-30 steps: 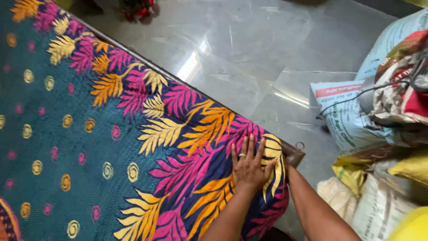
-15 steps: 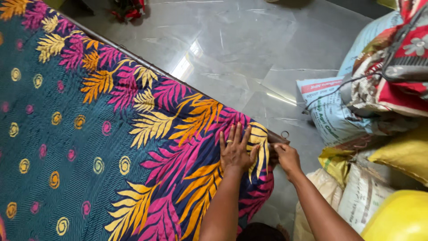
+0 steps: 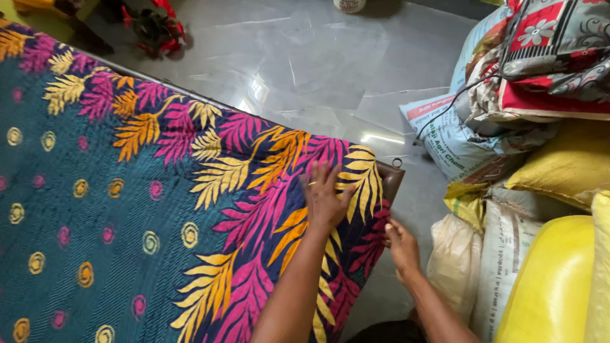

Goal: The person smooths and adjusts a colorful patterned bedsheet on a metal-frame bed, tucking the edges under the mattress. They then pick up a book from a small stool, place it on the bed, and move a potted artificial flower onto the stool.

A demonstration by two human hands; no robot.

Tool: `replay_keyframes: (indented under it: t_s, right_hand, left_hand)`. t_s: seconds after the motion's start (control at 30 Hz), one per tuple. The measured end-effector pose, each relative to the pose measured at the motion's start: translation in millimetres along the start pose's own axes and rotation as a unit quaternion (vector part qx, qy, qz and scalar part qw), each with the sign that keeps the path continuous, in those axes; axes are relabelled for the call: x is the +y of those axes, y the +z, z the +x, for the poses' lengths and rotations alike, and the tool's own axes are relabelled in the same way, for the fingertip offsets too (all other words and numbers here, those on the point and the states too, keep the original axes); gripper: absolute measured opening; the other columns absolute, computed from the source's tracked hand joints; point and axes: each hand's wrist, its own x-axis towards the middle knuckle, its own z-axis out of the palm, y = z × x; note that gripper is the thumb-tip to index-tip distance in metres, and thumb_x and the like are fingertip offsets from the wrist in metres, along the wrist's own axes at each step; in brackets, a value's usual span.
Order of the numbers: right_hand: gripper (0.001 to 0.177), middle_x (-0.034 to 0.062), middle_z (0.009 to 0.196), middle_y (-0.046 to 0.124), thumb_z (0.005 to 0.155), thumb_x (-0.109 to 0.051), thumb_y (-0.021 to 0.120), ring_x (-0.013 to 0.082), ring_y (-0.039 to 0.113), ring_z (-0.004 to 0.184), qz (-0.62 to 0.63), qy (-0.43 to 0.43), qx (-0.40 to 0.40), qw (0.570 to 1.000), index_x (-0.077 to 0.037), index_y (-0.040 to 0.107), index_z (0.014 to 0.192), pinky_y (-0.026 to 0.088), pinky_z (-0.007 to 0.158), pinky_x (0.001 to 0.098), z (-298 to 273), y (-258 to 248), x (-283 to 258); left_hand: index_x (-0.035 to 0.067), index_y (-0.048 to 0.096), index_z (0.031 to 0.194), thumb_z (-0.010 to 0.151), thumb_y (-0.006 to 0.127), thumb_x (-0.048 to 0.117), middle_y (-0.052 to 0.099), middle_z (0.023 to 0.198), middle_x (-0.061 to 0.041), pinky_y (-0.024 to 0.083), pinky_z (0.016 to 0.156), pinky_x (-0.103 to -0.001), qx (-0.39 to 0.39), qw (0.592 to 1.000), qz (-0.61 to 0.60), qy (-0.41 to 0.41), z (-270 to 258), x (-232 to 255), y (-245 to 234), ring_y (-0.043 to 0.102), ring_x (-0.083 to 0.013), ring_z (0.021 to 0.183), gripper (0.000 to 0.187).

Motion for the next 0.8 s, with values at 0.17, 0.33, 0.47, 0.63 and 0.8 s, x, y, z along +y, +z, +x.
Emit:
replay_keyframes:
  t_s: [0.17,0.33,0.47,0.63,0.8]
  right_hand:
    - [0.073,0.0043,0.153,0.054,0.098,-0.056,0.048,0.0211,0.057,0.132,0.287,0.085,-0.161,0.940,-0.011,0.043,0.155,0.044,0.112,0.0427,-33,67,-38]
    - [0.080,0.0092,0.150,0.056,0.094,-0.064,0.047,0.0258,0.058,0.132,0.312,0.089,-0.155,0.933,-0.008,0.045,0.153,0.046,0.111,0.0450,-27,85,-42]
    - [0.086,0.0120,0.149,0.060,0.096,-0.069,0.043,0.0284,0.060,0.130,0.204,0.180,-0.114,0.955,-0.004,0.051,0.151,0.048,0.108,0.0433,12,82,-16]
    - [0.085,0.0127,0.153,0.054,0.093,-0.067,0.049,0.0276,0.055,0.135,0.139,0.014,-0.049,0.989,-0.007,0.043,0.153,0.045,0.112,0.0445,18,71,-13]
    - [0.090,0.0083,0.151,0.055,0.091,-0.076,0.036,0.0268,0.057,0.132,0.203,0.146,-0.069,0.966,-0.013,0.042,0.154,0.046,0.110,0.0464,22,75,-20]
  left_hand:
    - [0.020,0.042,0.155,0.092,0.056,0.061,0.029,0.165,-0.020,0.004,0.115,-0.073,0.036,0.986,0.084,-0.142,-55,-43,-41,0.016,-0.0396,0.156,0.077]
    - [0.022,0.030,0.160,0.090,0.049,0.073,0.019,0.164,-0.029,0.002,0.113,-0.076,0.014,0.985,0.114,-0.131,-79,-47,-29,0.012,-0.0401,0.154,0.088]
    - [0.025,0.028,0.160,0.087,0.046,0.077,0.016,0.164,-0.029,0.002,0.113,-0.075,-0.011,0.979,0.138,-0.150,-76,-40,-23,0.010,-0.0394,0.155,0.092]
    - [0.025,0.027,0.160,0.087,0.047,0.077,0.015,0.165,-0.027,0.002,0.112,-0.075,0.007,0.980,0.143,-0.141,-71,-42,-23,0.010,-0.0383,0.154,0.092]
    - [0.025,0.027,0.161,0.087,0.049,0.076,0.014,0.166,-0.027,0.000,0.113,-0.075,0.010,0.984,0.115,-0.137,-74,-45,-21,0.010,-0.0393,0.155,0.092]
